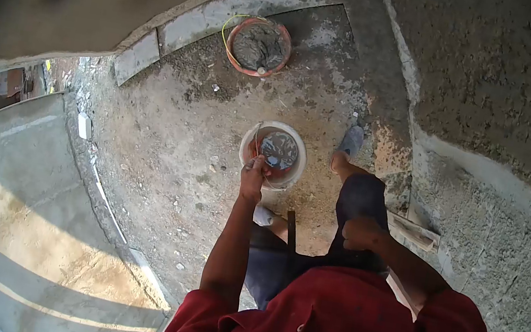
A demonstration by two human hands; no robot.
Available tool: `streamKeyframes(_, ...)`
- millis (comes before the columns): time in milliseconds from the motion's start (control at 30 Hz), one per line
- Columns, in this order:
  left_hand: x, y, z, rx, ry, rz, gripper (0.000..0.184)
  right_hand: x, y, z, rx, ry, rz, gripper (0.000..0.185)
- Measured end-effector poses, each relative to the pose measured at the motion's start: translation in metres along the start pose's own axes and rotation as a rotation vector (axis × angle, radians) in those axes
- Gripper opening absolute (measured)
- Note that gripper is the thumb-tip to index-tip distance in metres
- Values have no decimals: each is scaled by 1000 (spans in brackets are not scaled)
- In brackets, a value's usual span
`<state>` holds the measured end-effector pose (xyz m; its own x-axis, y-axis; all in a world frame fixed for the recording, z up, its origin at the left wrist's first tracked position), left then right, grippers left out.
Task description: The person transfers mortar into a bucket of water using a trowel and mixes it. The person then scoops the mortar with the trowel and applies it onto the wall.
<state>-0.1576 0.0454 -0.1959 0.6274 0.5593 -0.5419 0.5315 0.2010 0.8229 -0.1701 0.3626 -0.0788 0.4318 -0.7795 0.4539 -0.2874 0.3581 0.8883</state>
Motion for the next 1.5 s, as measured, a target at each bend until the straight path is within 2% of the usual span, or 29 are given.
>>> streamKeyframes(33,-7,-41,-1,-23,-31,28,25,-14,-11,48,-124,22,70,20)
streamKeyframes(100,-25,-104,-25,-10,-100,-24,26,-47,-47,127,-498,-124,218,27)
streamKeyframes(167,-13,-169,-50,92,-107,-36,24,-74,-88,205,-667,-172,205,38)
streamKeyframes(200,-12,-197,-66,105,-95,-34,24,-70,-109,255,-579,-62,122,44)
streamKeyframes(233,-16,-219,-85,118,-82,-32,24,-59,-115,309,-815,-76,277,39)
streamKeyframes(267,-11,-241,-98,139,-74,-26,25,-47,-124,359,-908,-136,358,41)
streamKeyframes(300,-4,-264,-102,153,-45,-120,28,-31,-149,405,-811,-119,237,46)
streamKeyframes(333,7,-286,-107,172,-10,-207,31,-25,-184,436,-963,-10,230,56)
streamKeyframes(367,15,-308,-114,192,36,-301,35,-19,-203,465,-990,-47,293,62)
streamKeyframes(400,29,-329,-114,183,64,-275,36,-14,-241,493,-921,-107,316,67)
streamKeyframes(467,63,-362,-105,158,127,-211,38,4,-322,533,-841,-35,200,65)
streamKeyframes(533,88,-381,-87,120,174,-170,39,-3,-386,537,-739,-35,161,64)
streamKeyframes(600,102,-398,-69,71,213,-164,41,-6,-381,538,-619,-85,149,62)
streamKeyframes(700,105,-421,-51,-15,228,-183,44,-11,-435,534,-800,-67,290,69)
streamKeyframes(767,98,-433,-46,-83,222,-213,46,-5,-435,524,-860,112,416,73)
streamKeyframes(867,83,-447,-45,-211,190,-290,48,-6,-421,530,-758,32,540,66)
streamKeyframes(933,69,-454,-48,-304,152,-355,50,-15,-397,549,-699,-16,544,43)
streamKeyframes(1033,47,-467,-53,-358,64,-411,53,-46,-315,585,-1154,-19,643,19)
streamKeyframes(1100,30,-483,-53,-334,-45,-401,54,-93,-241,576,-1267,40,700,24)
streamKeyframes(1133,22,-492,-53,-315,-108,-385,54,-121,-208,563,-1235,50,716,28)
streamKeyframes(1167,12,-499,-52,-299,-172,-370,54,-158,-178,548,-1299,24,836,36)
streamKeyframes(1233,-11,-502,-63,-151,-229,-446,51,-237,-138,501,-1162,-173,517,50)
streamKeyframes(1267,-25,-506,-74,-66,-248,-491,49,-271,-136,477,-1189,-188,550,48)
streamKeyframes(1333,-47,-515,-76,-3,-272,-523,47,-327,-161,434,-1167,-114,267,43)
streamKeyframes(1400,-52,-517,-82,21,-296,-529,45,-372,-205,385,-1225,-385,114,37)
streamKeyframes(1467,-58,-518,-88,-4,-300,-529,43,-409,-256,340,-1204,-912,338,35)
streamKeyframes(1500,-60,-519,-87,-26,-297,-527,42,-414,-274,325,-1192,-1061,443,36)
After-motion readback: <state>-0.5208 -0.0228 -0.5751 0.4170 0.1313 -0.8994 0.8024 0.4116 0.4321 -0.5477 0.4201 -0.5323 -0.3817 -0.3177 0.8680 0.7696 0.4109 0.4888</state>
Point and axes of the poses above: each hand's wrist, its own y-axis away from the middle knuckle, its own z-axis out of the back of the hand, x = y × z, the point moved 9 cm from there along -y, towards the middle knuckle, and after that the axes turned 10 degrees about x, right-handed, at the moved point
